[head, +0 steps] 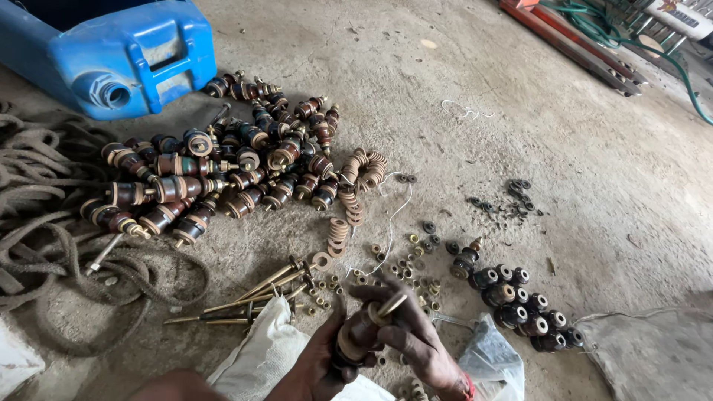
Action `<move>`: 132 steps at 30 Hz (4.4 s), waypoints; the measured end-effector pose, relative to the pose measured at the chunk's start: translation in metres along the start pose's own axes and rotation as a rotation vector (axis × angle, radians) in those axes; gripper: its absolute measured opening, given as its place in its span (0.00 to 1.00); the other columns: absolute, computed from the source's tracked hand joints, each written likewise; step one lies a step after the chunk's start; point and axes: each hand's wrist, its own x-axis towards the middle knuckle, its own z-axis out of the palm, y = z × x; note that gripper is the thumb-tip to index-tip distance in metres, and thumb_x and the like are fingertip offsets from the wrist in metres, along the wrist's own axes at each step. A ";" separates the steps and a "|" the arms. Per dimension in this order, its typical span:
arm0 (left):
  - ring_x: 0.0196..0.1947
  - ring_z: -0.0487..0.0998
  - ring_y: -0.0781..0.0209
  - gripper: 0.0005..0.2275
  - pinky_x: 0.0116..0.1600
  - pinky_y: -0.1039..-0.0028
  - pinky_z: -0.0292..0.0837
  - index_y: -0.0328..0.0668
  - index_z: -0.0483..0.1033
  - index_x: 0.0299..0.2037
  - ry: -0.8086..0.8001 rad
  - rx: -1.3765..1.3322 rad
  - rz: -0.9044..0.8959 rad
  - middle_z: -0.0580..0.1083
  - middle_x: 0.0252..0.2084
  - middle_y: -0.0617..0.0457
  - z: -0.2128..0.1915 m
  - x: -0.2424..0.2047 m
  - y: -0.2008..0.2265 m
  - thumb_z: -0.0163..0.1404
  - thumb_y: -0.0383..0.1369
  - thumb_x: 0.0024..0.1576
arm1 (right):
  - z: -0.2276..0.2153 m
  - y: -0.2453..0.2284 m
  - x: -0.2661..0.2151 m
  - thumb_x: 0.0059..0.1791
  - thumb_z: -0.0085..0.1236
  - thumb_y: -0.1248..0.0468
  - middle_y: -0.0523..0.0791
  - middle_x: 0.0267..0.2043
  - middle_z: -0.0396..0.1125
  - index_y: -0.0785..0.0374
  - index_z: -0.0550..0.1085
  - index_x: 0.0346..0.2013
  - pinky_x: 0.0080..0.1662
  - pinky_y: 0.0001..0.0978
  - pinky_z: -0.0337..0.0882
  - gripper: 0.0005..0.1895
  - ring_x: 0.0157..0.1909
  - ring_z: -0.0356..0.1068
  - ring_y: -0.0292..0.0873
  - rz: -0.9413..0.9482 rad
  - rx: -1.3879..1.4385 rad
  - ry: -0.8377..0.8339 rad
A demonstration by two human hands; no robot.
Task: The person assembles electrical insulators by hand, picking up ceramic discs and metal rods from the floor and screwing them together. The person places the completed units into a pile nearby.
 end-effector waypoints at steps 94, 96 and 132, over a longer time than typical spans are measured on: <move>0.14 0.65 0.61 0.14 0.17 0.69 0.52 0.28 0.84 0.36 0.889 0.648 0.267 0.75 0.21 0.47 -0.064 0.038 -0.013 0.59 0.37 0.53 | -0.243 0.274 -0.101 0.45 0.62 0.63 0.55 0.41 0.72 0.62 0.79 0.45 0.42 0.51 0.72 0.14 0.42 0.72 0.60 0.387 -1.173 0.575; 0.13 0.63 0.61 0.15 0.17 0.69 0.52 0.27 0.84 0.36 0.891 0.667 0.248 0.73 0.20 0.46 -0.066 0.039 -0.008 0.59 0.38 0.52 | -0.239 0.282 -0.093 0.45 0.63 0.61 0.53 0.40 0.71 0.59 0.79 0.42 0.42 0.51 0.72 0.12 0.42 0.72 0.59 0.449 -1.180 0.574; 0.17 0.70 0.58 0.21 0.16 0.72 0.57 0.27 0.74 0.49 0.479 0.456 0.077 0.77 0.29 0.35 -0.092 0.037 -0.009 0.43 0.44 0.62 | -0.198 0.217 -0.302 0.48 0.58 0.62 0.57 0.32 0.74 0.63 0.80 0.35 0.37 0.51 0.74 0.08 0.36 0.75 0.60 0.832 -1.167 0.983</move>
